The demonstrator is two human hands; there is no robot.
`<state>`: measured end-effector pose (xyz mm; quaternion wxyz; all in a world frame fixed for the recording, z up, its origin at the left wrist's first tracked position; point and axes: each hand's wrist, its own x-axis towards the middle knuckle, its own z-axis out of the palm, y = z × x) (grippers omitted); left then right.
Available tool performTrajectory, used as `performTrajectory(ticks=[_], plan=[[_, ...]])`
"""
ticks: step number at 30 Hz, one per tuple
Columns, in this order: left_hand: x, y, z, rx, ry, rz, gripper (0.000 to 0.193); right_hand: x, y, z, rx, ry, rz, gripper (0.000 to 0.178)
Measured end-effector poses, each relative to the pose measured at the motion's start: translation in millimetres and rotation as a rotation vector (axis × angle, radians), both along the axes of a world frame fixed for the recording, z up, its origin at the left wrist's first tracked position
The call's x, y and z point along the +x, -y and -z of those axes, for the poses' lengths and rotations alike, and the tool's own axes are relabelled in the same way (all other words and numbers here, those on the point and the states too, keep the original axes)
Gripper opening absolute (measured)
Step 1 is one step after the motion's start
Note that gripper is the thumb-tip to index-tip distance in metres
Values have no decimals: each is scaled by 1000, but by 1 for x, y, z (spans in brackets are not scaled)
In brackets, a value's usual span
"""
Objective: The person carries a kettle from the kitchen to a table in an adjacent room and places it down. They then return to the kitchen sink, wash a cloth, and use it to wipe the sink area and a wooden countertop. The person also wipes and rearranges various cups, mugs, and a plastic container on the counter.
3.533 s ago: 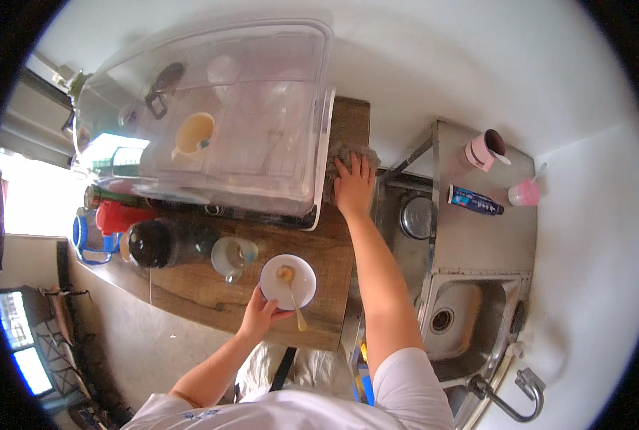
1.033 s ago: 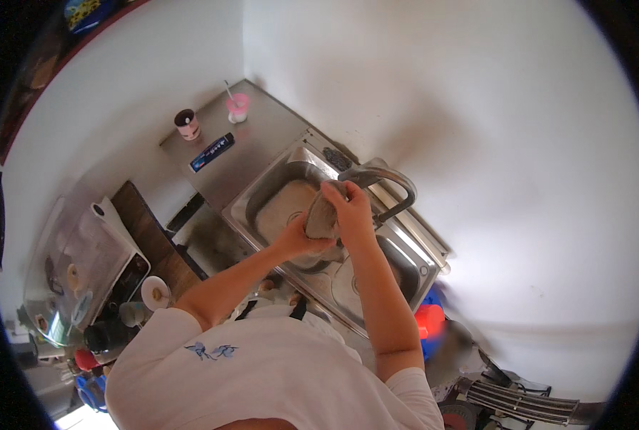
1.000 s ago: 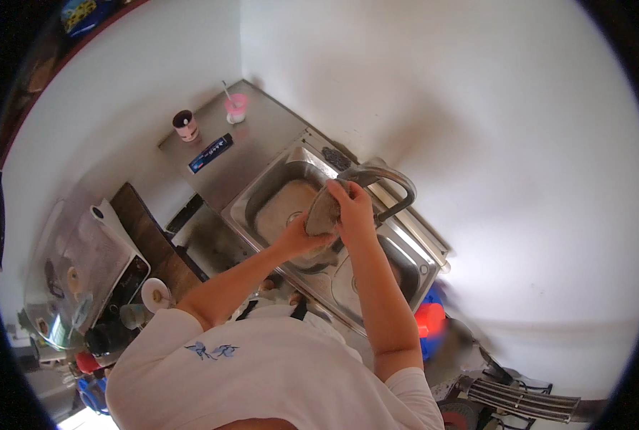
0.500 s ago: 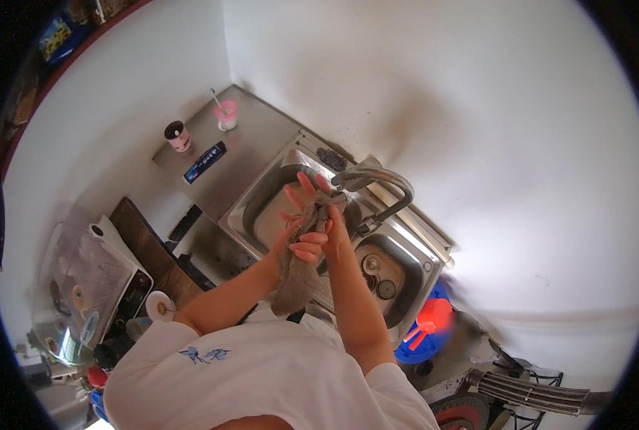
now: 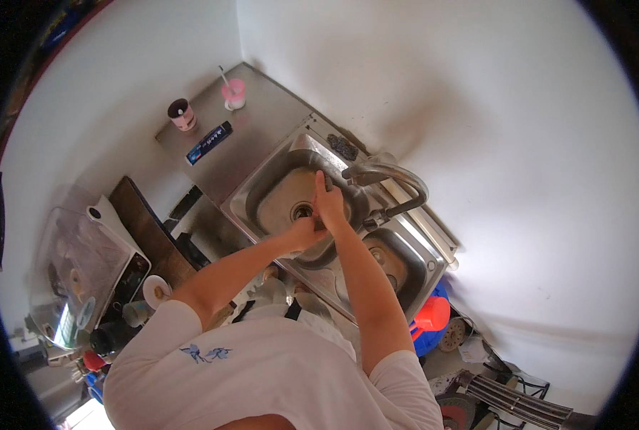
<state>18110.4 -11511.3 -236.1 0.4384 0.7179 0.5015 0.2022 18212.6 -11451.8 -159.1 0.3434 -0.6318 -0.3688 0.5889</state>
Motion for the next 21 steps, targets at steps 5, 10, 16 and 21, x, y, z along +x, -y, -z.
performTrajectory(ticks=[5, 10, 16, 21], plan=[[13, -15, -17, 6, -324, 109, 39, 12, -20, 91, 277, 612, 151, 52], [17, -6, -11, 199, -298, -15, 41, 35, -24, 106, -93, 535, 192, 51], [-18, -32, 2, -300, 100, -125, 35, 50, 29, 48, 99, -428, -42, 80], [-38, -50, -65, -1225, 549, -46, 35, 44, 47, 12, 815, 479, -455, 80]])
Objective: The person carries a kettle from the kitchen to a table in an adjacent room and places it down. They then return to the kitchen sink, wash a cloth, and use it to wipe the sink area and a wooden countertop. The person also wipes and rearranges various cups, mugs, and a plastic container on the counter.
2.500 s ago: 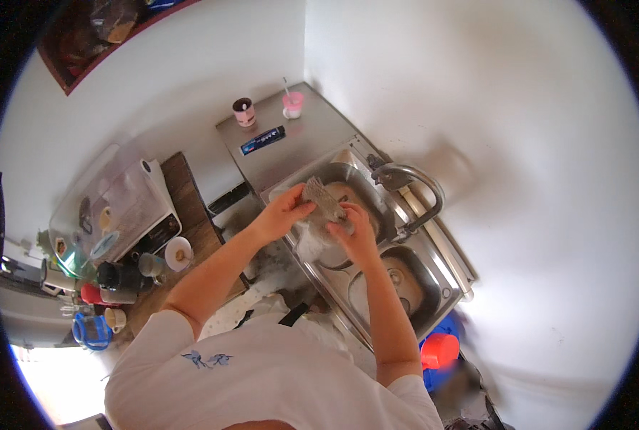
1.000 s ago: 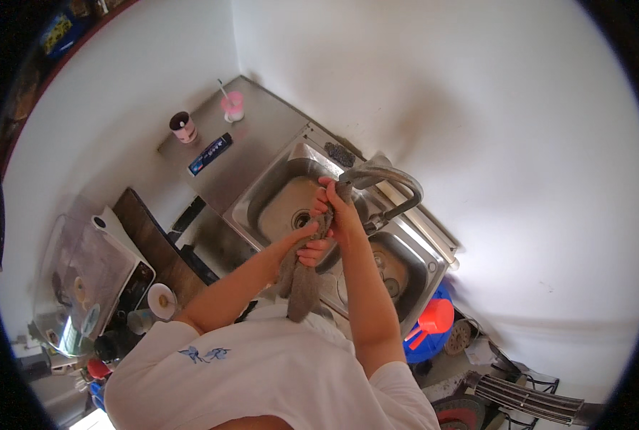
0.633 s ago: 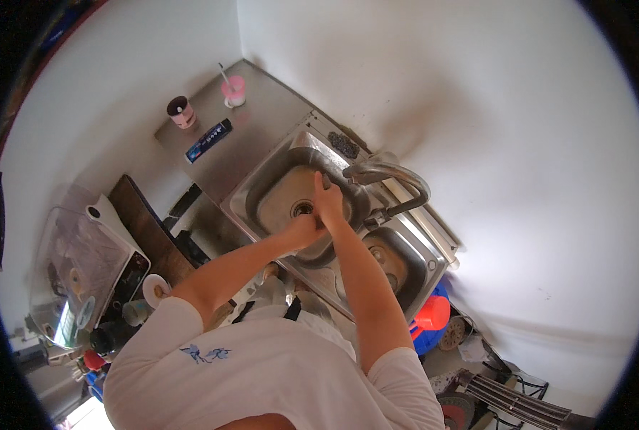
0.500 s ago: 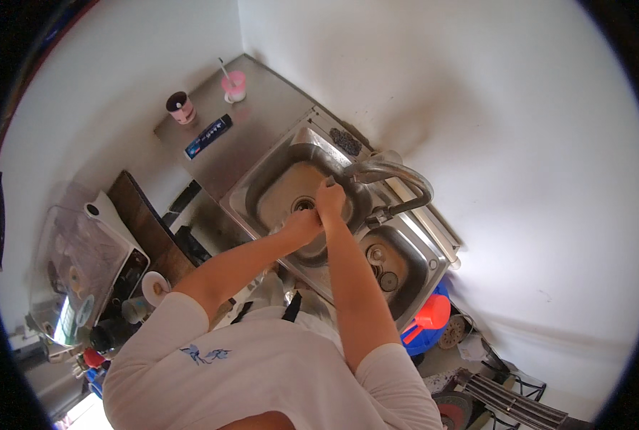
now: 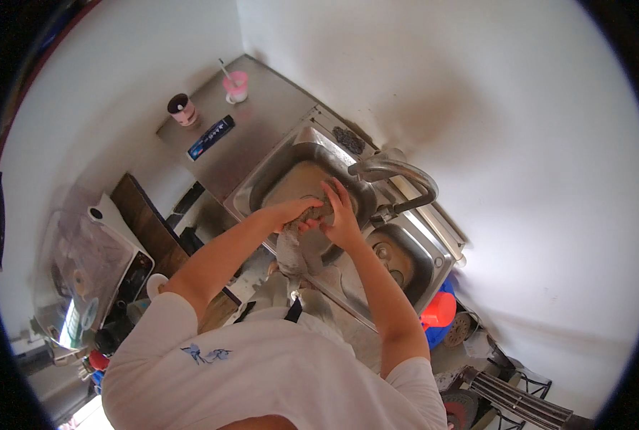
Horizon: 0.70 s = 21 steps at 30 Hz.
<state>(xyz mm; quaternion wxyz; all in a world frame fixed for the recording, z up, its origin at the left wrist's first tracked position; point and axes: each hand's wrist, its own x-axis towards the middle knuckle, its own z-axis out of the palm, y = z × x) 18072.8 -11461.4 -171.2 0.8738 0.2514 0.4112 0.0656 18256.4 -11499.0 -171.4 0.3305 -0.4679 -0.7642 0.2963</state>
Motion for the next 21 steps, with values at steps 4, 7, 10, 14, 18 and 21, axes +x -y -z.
performTrajectory(ticks=[4, 7, 10, 14, 18, 21], plan=[[-10, 2, -22, -108, 327, 169, 31, 3, -14, -19, 312, 194, -161, 54], [-21, 11, -35, -30, 326, 239, 24, -3, -11, -57, 235, 530, -309, 40], [-20, 20, -40, 290, 133, 325, 20, -2, -8, -58, 337, 862, -280, 33], [-15, 13, -31, 647, -108, 405, 18, -1, -13, -63, 332, 853, -245, 23], [3, 13, -5, 1495, -437, 88, 18, 2, -32, -47, 101, 859, -271, 28], [6, 2, -30, 1566, -713, 383, 19, 4, -43, -46, -112, 861, -266, 30]])
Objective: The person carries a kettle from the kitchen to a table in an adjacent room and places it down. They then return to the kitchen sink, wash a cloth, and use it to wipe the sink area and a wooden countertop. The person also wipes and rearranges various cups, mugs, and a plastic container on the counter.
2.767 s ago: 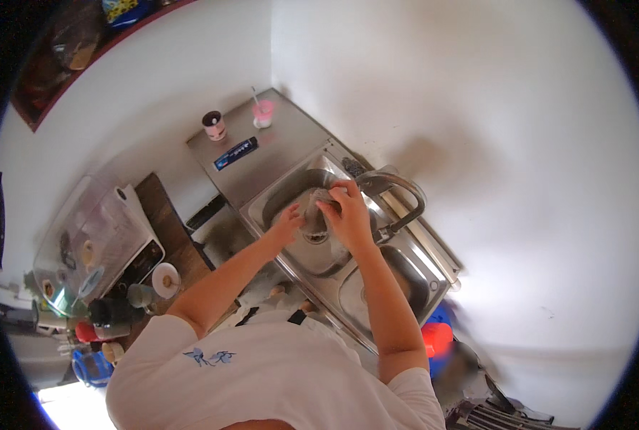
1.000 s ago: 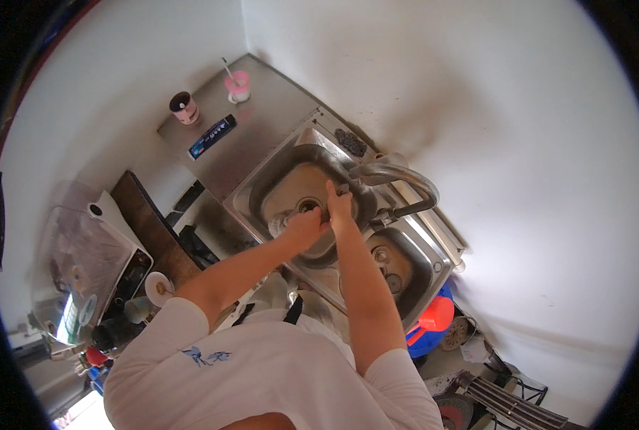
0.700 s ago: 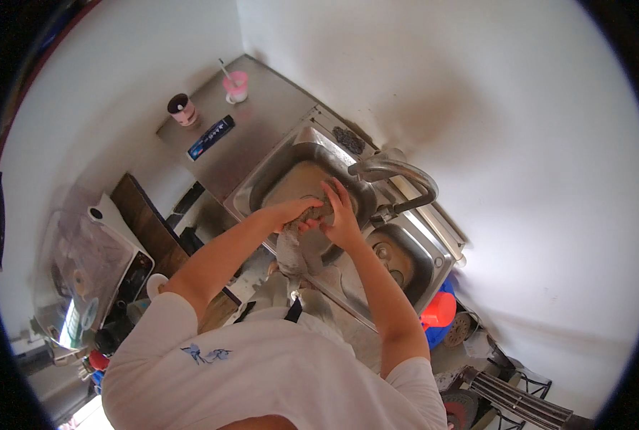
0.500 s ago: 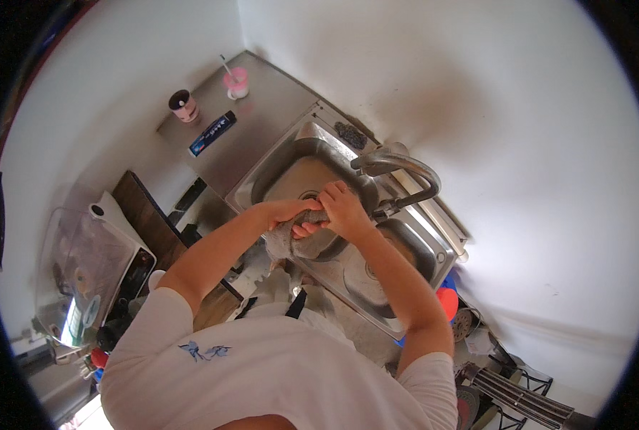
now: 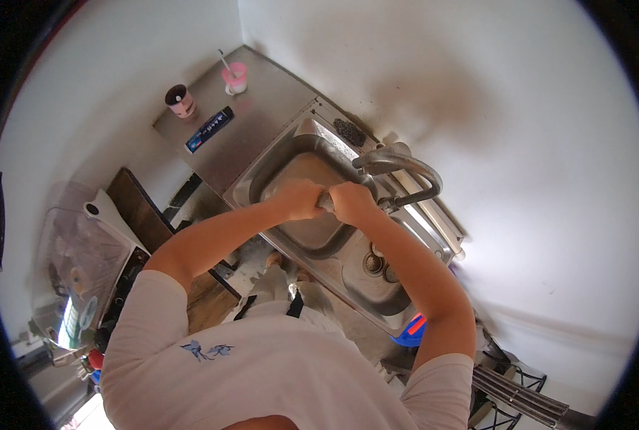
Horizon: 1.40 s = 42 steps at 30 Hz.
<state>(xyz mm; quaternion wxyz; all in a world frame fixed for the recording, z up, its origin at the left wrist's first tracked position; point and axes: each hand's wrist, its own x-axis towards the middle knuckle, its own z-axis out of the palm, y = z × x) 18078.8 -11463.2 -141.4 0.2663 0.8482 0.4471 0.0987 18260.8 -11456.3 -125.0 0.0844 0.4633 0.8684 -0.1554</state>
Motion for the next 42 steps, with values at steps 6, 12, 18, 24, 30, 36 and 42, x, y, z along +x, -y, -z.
performTrajectory(ticks=[6, 12, 18, 24, 30, 36, 42], plan=[[2, -46, 28, 319, -74, 227, 24, 3, -7, 18, -417, -406, 379, 24], [2, -65, 39, 391, -64, 351, 18, -12, 11, 23, -1265, -983, 900, 32], [8, -72, 59, 344, 14, 401, 17, -17, 27, 45, -1618, -1450, 975, 32], [0, -43, 85, 255, 285, 397, 26, 19, 26, 58, -1732, -1430, 1246, 13], [-13, -10, 82, 61, 303, 96, 24, 21, 73, 43, -320, -1145, 954, 66], [-6, -6, 16, -1507, 609, -15, 23, -11, 75, 15, 291, -620, 302, 87], [-15, -10, -16, -1504, 556, 264, 23, 4, 60, -4, 379, -319, -44, 42]])
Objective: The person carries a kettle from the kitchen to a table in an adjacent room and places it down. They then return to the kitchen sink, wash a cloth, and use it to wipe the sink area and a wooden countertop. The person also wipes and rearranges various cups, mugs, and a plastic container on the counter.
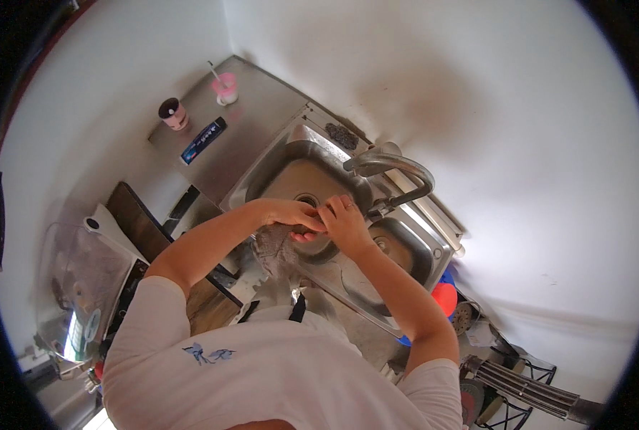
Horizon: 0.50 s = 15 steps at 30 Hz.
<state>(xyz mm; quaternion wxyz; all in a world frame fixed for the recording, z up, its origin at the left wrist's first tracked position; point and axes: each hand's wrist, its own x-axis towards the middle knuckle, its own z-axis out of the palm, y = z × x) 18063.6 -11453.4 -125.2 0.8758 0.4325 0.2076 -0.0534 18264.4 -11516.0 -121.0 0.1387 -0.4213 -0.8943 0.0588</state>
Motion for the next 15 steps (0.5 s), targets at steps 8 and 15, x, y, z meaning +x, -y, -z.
performTrajectory(ticks=[8, 15], plan=[[-4, 11, 24, 830, -290, -56, 31, 10, -14, -27, -35, 319, 166, 15], [6, -16, 30, 1717, -490, -51, 18, -3, -10, 0, -754, -295, 380, 13]])
